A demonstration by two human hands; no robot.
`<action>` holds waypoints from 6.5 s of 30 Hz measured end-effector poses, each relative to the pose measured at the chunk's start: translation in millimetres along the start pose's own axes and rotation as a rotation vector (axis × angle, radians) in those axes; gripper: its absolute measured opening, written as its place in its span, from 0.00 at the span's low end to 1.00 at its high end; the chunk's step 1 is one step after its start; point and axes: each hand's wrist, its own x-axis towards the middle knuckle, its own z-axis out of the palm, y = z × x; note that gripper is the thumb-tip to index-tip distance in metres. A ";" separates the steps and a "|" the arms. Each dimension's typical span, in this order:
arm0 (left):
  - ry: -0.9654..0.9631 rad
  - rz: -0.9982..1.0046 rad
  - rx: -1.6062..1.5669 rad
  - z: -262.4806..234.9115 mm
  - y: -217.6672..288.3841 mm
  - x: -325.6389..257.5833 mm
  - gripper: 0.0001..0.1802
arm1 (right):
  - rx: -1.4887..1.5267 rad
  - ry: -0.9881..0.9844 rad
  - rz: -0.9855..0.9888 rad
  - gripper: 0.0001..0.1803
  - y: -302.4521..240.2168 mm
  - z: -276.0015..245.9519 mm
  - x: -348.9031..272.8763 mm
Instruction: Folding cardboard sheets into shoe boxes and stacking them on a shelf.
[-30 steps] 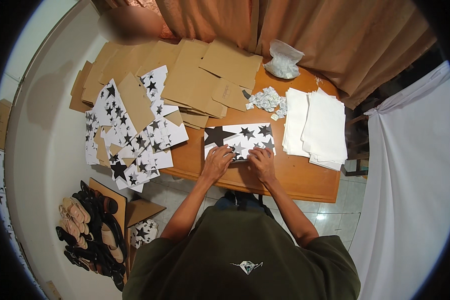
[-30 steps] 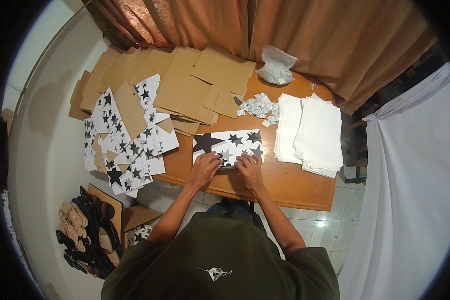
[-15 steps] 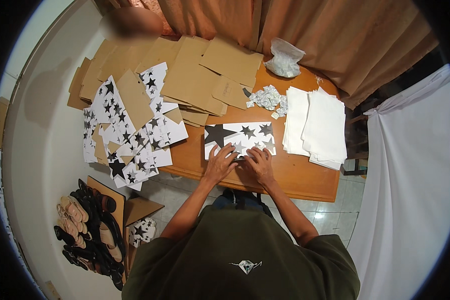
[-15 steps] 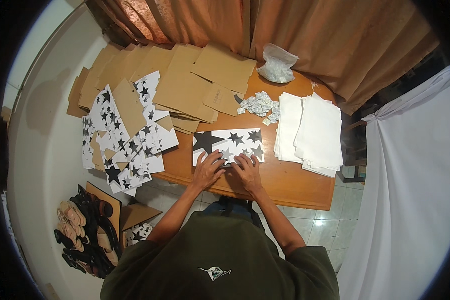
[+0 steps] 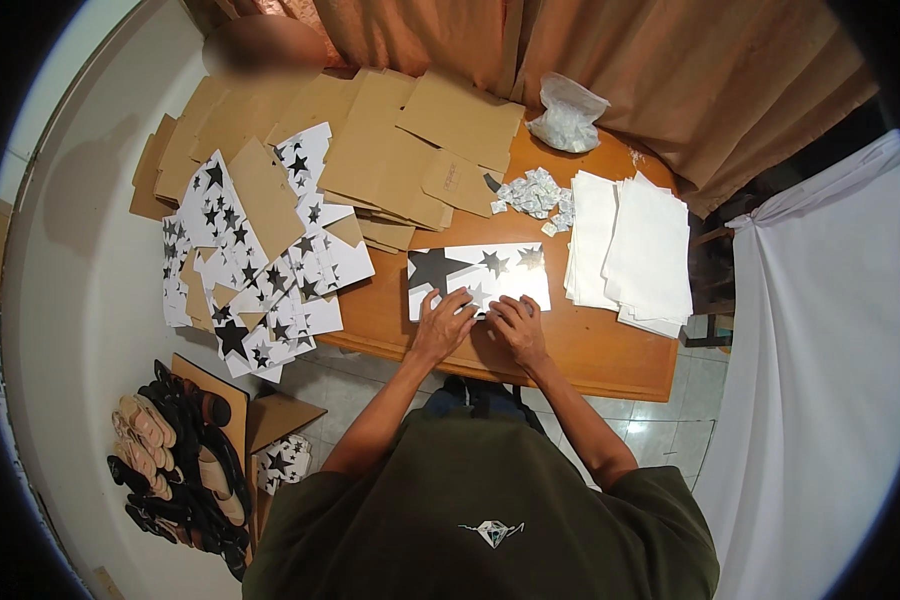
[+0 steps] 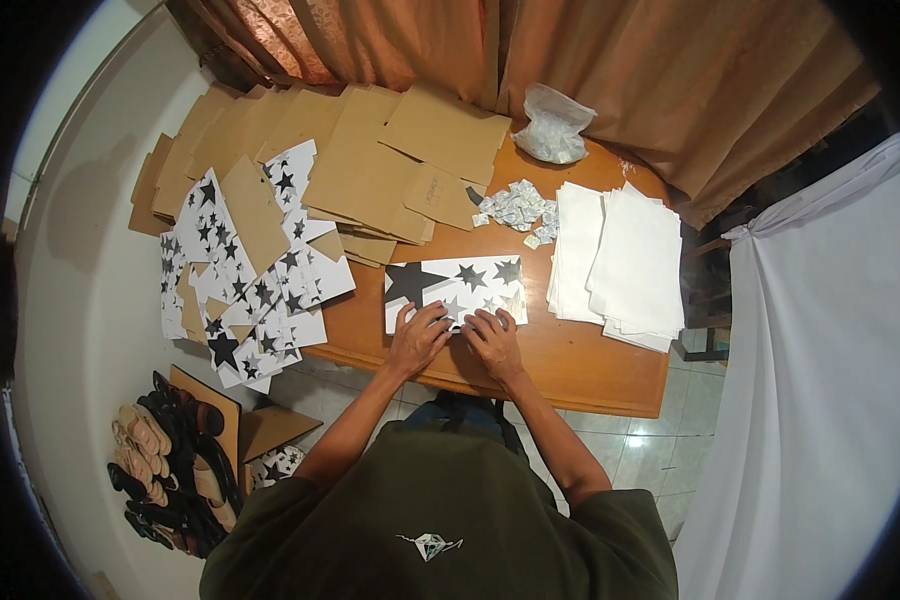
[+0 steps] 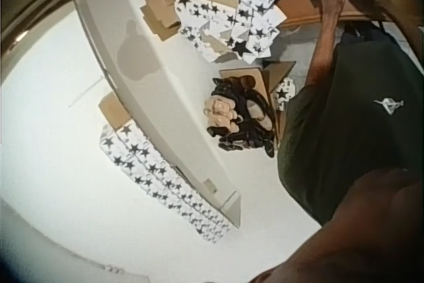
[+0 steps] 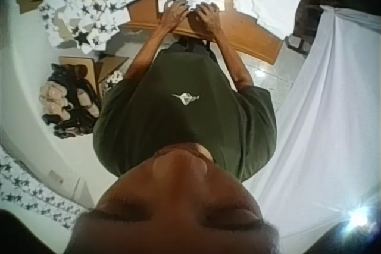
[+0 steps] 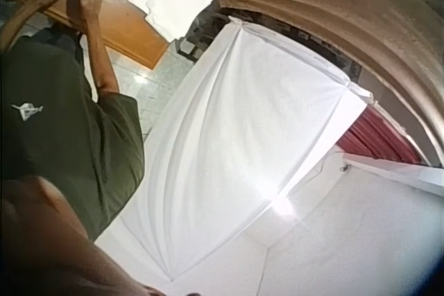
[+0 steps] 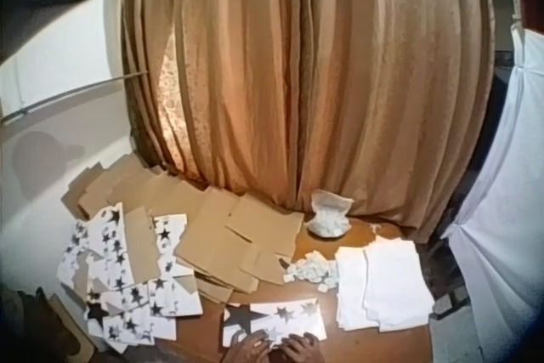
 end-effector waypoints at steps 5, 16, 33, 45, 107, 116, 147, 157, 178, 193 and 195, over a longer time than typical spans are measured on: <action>0.014 0.036 0.012 1.2 -1.5 -0.6 0.13 | -0.046 -0.008 -0.037 0.20 6.0 4.4 -2.7; 0.028 0.077 0.072 10.1 -7.0 -3.2 0.14 | -0.046 -0.020 -0.011 0.20 6.8 12.4 -0.9; 0.020 -0.013 0.011 -10.5 24.1 14.4 0.14 | 0.186 -0.094 0.080 0.15 16.9 -30.3 30.2; -0.171 -0.654 -0.367 57.5 101.3 -2.6 0.15 | 0.696 -0.160 0.532 0.28 171.9 -13.6 52.8; 1.622 -1.089 0.885 -264.0 506.1 -457.8 0.21 | 1.231 -0.249 -1.278 0.46 -555.1 -209.1 -87.1; 1.354 -1.252 1.173 -366.1 505.8 -557.5 0.35 | 1.421 -0.206 -1.351 0.42 -721.3 -192.8 -74.8; 1.294 -0.528 1.346 -762.4 635.2 -869.9 0.35 | 1.552 0.681 -1.264 0.42 -1173.3 -402.1 -93.9; 1.188 -0.387 1.406 -858.3 590.8 -945.9 0.36 | 1.551 0.723 -1.286 0.40 -1282.3 -385.7 -55.2; 1.258 -0.389 1.290 -994.2 438.1 -1077.7 0.39 | 1.340 0.668 -1.236 0.40 -1455.7 -291.3 24.1; 1.226 -0.327 1.178 -1018.3 420.5 -1111.0 0.39 | 1.239 0.625 -1.171 0.41 -1481.4 -285.9 15.5; 1.213 -0.291 1.196 -1022.3 417.6 -1115.4 0.39 | 1.236 0.634 -1.172 0.41 -1484.9 -284.2 14.3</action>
